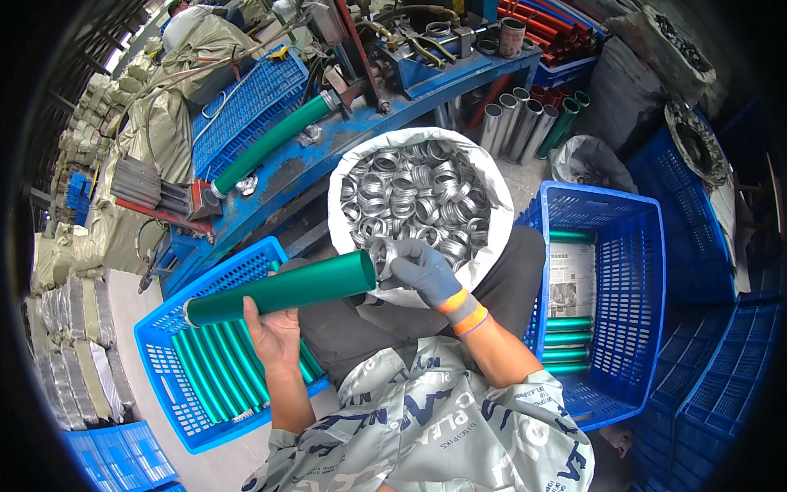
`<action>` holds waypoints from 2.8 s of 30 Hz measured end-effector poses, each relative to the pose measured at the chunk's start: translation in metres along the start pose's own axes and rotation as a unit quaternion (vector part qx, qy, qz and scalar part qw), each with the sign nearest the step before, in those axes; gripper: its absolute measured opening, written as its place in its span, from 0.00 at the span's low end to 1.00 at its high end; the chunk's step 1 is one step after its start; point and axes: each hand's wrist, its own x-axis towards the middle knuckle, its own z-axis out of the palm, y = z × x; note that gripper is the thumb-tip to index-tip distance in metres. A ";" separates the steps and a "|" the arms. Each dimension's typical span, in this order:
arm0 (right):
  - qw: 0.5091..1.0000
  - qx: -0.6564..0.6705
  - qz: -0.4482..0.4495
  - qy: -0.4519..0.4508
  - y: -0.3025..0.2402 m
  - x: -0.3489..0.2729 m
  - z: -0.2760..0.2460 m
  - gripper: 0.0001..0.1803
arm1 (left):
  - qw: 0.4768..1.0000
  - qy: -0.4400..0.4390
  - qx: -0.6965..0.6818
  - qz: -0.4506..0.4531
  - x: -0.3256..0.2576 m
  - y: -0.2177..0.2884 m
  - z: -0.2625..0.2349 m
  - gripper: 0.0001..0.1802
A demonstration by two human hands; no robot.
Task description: Assembling metal end caps onto green tubes using a pressing machine and sorting them into crates.
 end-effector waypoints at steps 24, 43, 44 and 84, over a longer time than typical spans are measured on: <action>0.975 -0.206 0.028 0.079 -0.012 0.060 0.053 0.31 | 0.995 0.069 0.053 0.059 0.029 -0.024 -0.049 0.28; 0.772 -0.590 -0.234 -0.037 -0.014 0.382 0.160 0.35 | 0.971 0.129 -0.171 0.105 0.067 0.080 -0.105 0.30; 0.687 -0.675 -0.269 -0.021 -0.010 0.407 0.157 0.37 | 0.971 0.122 -0.172 0.111 0.065 0.083 -0.105 0.30; 0.882 -0.240 -0.246 0.323 -0.092 -0.093 -0.049 0.36 | 0.981 0.175 0.054 -0.063 0.470 -0.077 -0.020 0.52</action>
